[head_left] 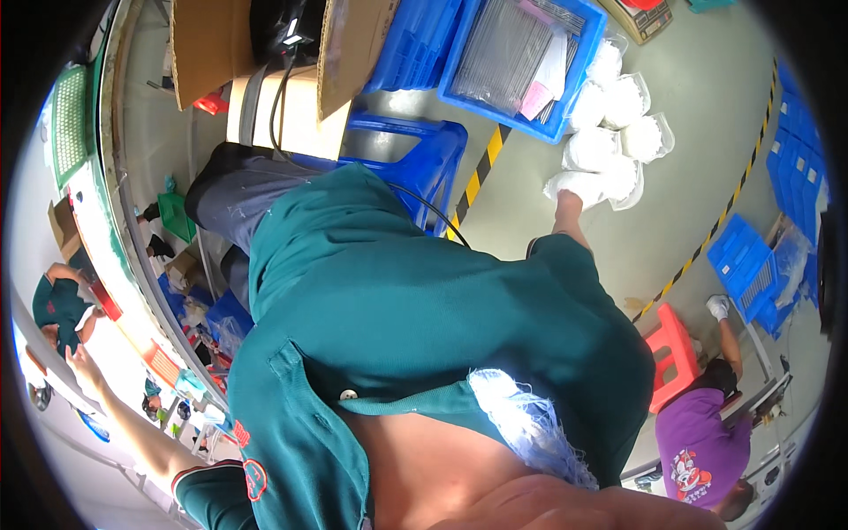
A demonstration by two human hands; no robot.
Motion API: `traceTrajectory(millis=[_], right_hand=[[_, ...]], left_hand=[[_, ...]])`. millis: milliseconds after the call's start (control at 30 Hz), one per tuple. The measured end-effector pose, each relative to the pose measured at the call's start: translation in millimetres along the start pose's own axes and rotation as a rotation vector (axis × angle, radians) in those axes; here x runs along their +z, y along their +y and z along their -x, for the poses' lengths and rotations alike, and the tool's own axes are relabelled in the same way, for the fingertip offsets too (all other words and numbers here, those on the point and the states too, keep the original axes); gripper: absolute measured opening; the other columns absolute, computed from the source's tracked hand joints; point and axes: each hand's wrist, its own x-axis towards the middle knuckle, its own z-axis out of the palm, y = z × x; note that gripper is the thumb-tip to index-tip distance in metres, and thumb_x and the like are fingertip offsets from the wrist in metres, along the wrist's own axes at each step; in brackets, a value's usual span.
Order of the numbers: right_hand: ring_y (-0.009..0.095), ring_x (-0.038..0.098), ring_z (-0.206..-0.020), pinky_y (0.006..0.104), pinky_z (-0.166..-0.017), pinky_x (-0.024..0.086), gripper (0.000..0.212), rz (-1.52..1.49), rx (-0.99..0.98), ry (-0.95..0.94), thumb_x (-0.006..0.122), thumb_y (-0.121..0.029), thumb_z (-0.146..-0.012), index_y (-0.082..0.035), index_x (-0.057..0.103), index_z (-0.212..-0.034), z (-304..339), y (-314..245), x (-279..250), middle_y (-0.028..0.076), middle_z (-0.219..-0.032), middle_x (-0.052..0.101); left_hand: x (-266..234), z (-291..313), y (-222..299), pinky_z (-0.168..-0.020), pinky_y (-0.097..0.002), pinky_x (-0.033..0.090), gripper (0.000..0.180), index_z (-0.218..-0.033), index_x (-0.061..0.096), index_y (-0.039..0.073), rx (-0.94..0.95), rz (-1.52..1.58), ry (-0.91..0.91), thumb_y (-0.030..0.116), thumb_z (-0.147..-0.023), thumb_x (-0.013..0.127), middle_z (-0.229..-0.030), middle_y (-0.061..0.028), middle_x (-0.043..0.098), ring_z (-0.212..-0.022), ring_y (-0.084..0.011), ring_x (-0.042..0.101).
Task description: Organizing and aligning small white plastic strips on a card at an assembly station.
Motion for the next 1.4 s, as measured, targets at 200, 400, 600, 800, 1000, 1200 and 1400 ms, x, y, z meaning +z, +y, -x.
traceTrajectory(millis=[200,400,600,800,1000,1200,1400], right_hand=[[0.023,0.063,-0.076,0.0310,-0.070,0.048,0.028,-0.246,0.216,-0.082,0.051,-0.028,-0.082,-0.004,0.062,-0.095,25.3,-5.7,-1.4,0.007,-0.092,0.062],[0.022,0.065,-0.067,0.0256,-0.067,0.049,0.026,-0.922,0.294,0.061,0.047,-0.020,-0.085,0.000,0.061,-0.095,74.9,-40.9,-11.6,0.009,-0.098,0.063],[0.020,0.062,-0.076,0.0279,-0.070,0.050,0.018,-1.122,-0.105,0.179,0.053,-0.015,-0.085,-0.001,0.060,-0.093,82.7,-71.3,39.3,0.009,-0.093,0.061],[0.024,0.060,-0.078,0.0335,-0.072,0.045,0.027,-0.466,-0.301,0.251,0.054,-0.031,-0.086,-0.007,0.064,-0.092,58.0,-101.7,34.1,0.011,-0.084,0.064],[0.024,0.059,-0.083,0.0324,-0.077,0.043,0.024,-0.404,-0.377,0.254,0.052,-0.029,-0.086,-0.010,0.065,-0.094,30.4,-82.0,-1.2,0.011,-0.087,0.065],[0.017,0.057,-0.094,0.0287,-0.085,0.041,0.031,-0.727,-0.273,0.122,0.052,-0.031,-0.088,-0.005,0.066,-0.098,32.9,-98.1,-6.7,0.008,-0.098,0.064],[0.022,0.058,-0.096,0.0324,-0.086,0.043,0.033,-0.568,-0.281,0.344,0.055,-0.034,-0.085,-0.008,0.063,-0.104,45.5,-77.0,-14.6,0.010,-0.102,0.064]], left_hand=[[15.2,33.4,-10.5,-0.083,-0.0370,0.047,0.048,-0.128,0.043,0.015,-0.071,0.063,-0.023,0.039,-0.087,0.051,-0.111,-0.0092,0.061,-0.100,-0.0258,0.060],[4.4,41.0,-5.0,-0.085,-0.0378,0.046,0.052,-0.131,0.039,0.016,-0.177,-0.033,-0.104,0.041,-0.087,0.049,-0.113,-0.0073,0.060,-0.102,-0.0262,0.059],[-0.9,36.0,45.0,-0.087,-0.0401,0.045,0.051,-0.130,0.041,0.016,-0.126,-0.147,-0.100,0.042,-0.086,0.048,-0.113,-0.0030,0.061,-0.105,-0.0265,0.057],[-4.8,35.8,45.0,-0.086,-0.0407,0.045,0.050,-0.129,0.040,0.011,-0.042,-0.071,-0.097,0.038,-0.088,0.048,-0.109,-0.0105,0.062,-0.100,-0.0299,0.059],[0.3,31.3,56.9,-0.086,-0.0400,0.046,0.050,-0.129,0.040,0.009,-0.051,-0.017,-0.113,0.037,-0.088,0.049,-0.109,-0.0120,0.062,-0.100,-0.0295,0.059],[-3.7,27.3,53.0,-0.086,-0.0395,0.046,0.051,-0.129,0.039,0.009,-0.068,0.024,-0.126,0.037,-0.088,0.049,-0.110,-0.0124,0.061,-0.101,-0.0291,0.059],[-3.5,24.6,48.0,-0.086,-0.0399,0.045,0.050,-0.130,0.039,0.015,-0.049,-0.056,-0.102,0.040,-0.088,0.047,-0.113,-0.0069,0.060,-0.102,-0.0283,0.058]])
